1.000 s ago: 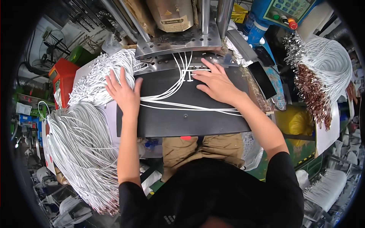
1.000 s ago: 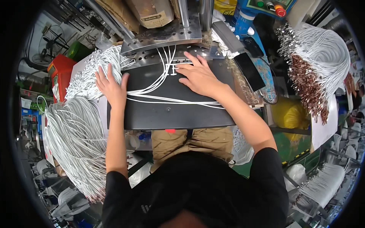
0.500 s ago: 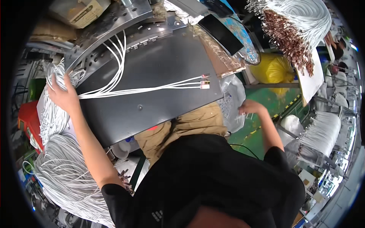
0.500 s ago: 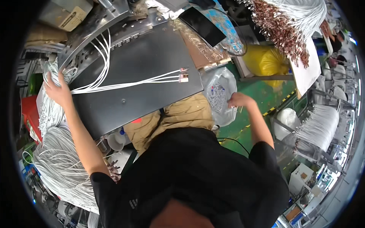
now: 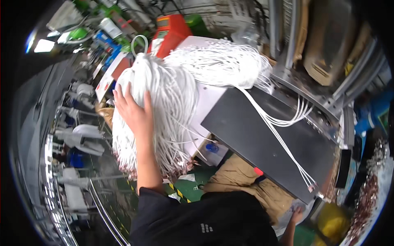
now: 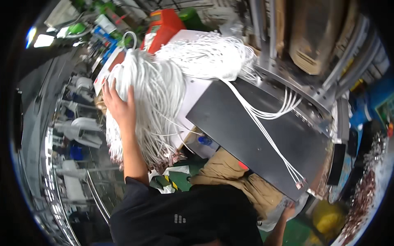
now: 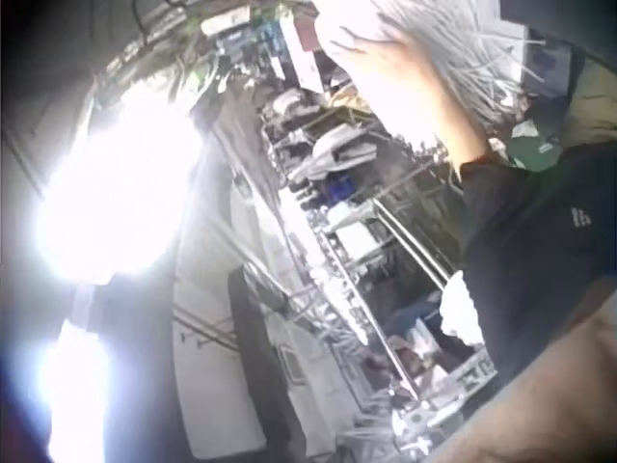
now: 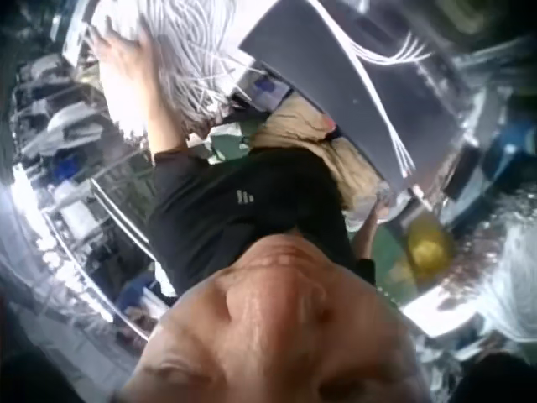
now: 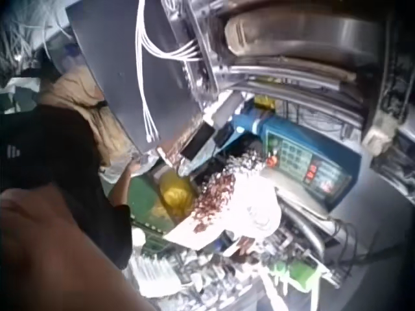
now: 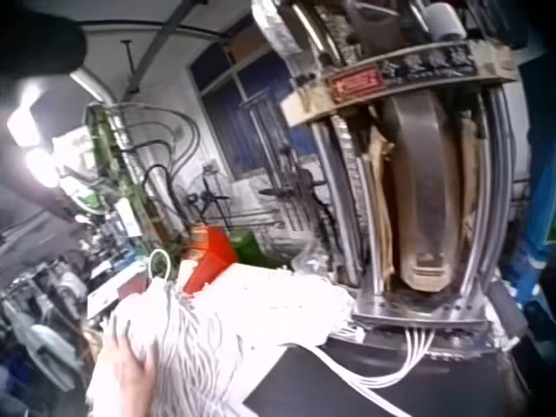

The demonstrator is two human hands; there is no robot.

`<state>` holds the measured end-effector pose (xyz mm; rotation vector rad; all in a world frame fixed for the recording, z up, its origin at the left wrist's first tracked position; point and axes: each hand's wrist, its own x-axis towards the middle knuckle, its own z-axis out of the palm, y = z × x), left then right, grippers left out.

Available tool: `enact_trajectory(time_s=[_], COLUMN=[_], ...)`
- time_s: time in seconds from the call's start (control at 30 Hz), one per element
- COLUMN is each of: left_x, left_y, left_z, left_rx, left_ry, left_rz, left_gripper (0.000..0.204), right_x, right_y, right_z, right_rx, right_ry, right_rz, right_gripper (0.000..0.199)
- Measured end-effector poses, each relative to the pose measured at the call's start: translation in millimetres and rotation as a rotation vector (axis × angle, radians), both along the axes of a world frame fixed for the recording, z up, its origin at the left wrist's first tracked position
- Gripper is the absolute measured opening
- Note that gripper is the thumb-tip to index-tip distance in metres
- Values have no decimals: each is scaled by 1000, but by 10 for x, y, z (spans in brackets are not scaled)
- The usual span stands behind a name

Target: Arranging bundles of white wires onto a manual assembly jig.

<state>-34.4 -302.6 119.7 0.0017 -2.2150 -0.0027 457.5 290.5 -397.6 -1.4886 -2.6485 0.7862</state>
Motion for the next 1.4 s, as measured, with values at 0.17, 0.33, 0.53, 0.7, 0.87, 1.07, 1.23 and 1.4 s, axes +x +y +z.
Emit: enact_trajectory(time_s=[0.17,0.33,0.53,0.7,0.87,1.07,1.23,1.4], left_x=[-754,-1087,-543,284,957,1106,1346,1295], left_y=[-1308,-1501,-1857,-2319,-945,-325,758,1355], left_z=[309,277,940,1690,2306,2759,2539,2066], left_rx=[358,581,1323,1351,1383,875,617,671], left_ry=[-278,-434,-56,303,150,-252,-244,-467], left_rz=[148,169,-287,-403,-1252,-1791,-1638,-1717], left_gripper=[74,70,48,52,65,69,86,89], right_x=[17,-27,92,-490,-1947,-3457,-3605,-3107], right_y=[81,-27,8,142,-746,-2064,-2433,-2309], right_z=[202,28,301,1936,3669,5395,6784,6970], right_rx=[-313,-369,-40,-95,306,-474,-934,-1119], right_ry=[320,383,541,873,1027,1236,1335,885], right_rz=[-214,-262,-201,-669,-116,1197,1672,1648], right_gripper=[41,41,42,37,33,56,119,117])
